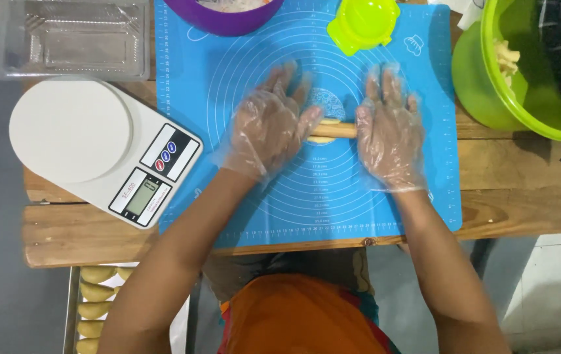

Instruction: Rolling a small piece of dough into a flat circle using a rolling pin on a silicone mat

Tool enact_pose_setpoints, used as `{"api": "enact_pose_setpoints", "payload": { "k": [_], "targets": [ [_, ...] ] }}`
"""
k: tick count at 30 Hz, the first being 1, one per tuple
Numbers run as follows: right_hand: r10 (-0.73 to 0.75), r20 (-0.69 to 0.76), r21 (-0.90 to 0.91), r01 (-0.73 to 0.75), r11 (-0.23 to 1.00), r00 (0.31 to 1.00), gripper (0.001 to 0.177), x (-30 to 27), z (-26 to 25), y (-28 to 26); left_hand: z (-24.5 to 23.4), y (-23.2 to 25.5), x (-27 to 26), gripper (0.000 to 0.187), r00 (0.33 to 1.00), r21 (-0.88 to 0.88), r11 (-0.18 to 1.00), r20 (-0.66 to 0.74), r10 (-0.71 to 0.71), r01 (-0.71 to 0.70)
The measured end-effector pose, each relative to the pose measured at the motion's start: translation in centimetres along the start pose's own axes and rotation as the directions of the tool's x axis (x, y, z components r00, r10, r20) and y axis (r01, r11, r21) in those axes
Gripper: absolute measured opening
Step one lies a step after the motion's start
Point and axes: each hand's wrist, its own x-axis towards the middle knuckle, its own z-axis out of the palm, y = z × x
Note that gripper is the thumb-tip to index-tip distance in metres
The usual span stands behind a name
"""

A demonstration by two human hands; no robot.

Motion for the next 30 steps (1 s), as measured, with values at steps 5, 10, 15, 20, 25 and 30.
{"api": "enact_pose_setpoints", "payload": {
  "k": [5,10,15,20,25,30],
  "targets": [
    [-0.046,0.0,-0.053,0.046,0.998,0.999,0.058,-1.4,-0.6,-0.3,2.7,-0.5,-0.3,0.061,0.954,0.057,0.972,-0.188,0.235,-0.228],
    [-0.054,-0.023,-0.076,0.052,0.996,0.998,0.055,-2.3,-0.7,-0.6,1.7,1.4,-1.4,0.023,0.956,-0.093,0.963,-0.175,0.235,-0.254],
    [0.008,0.075,-0.037,-0.006,0.999,0.997,0.059,-3.6,-1.0,-1.0,1.1,0.4,-0.9,0.009,0.868,0.496,0.743,0.046,0.494,-0.449],
    [0.042,0.103,-0.051,-0.037,0.998,0.994,0.063,-5.6,-1.5,-1.5,-1.9,2.1,-1.1,0.009,0.892,0.32,0.84,0.04,0.45,-0.438],
    [0.07,0.141,-0.089,-0.058,0.994,0.988,0.063,-7.3,-2.0,-2.1,-2.8,2.7,-0.8,0.008,0.97,-0.108,0.966,0.04,0.239,-0.233],
    [-0.108,0.061,-0.112,0.114,0.987,0.992,0.047,-8.9,-2.4,-1.6,-3.6,2.8,-0.5,0.018,0.979,-0.664,0.727,0.199,-0.052,0.174]
  ]
}}
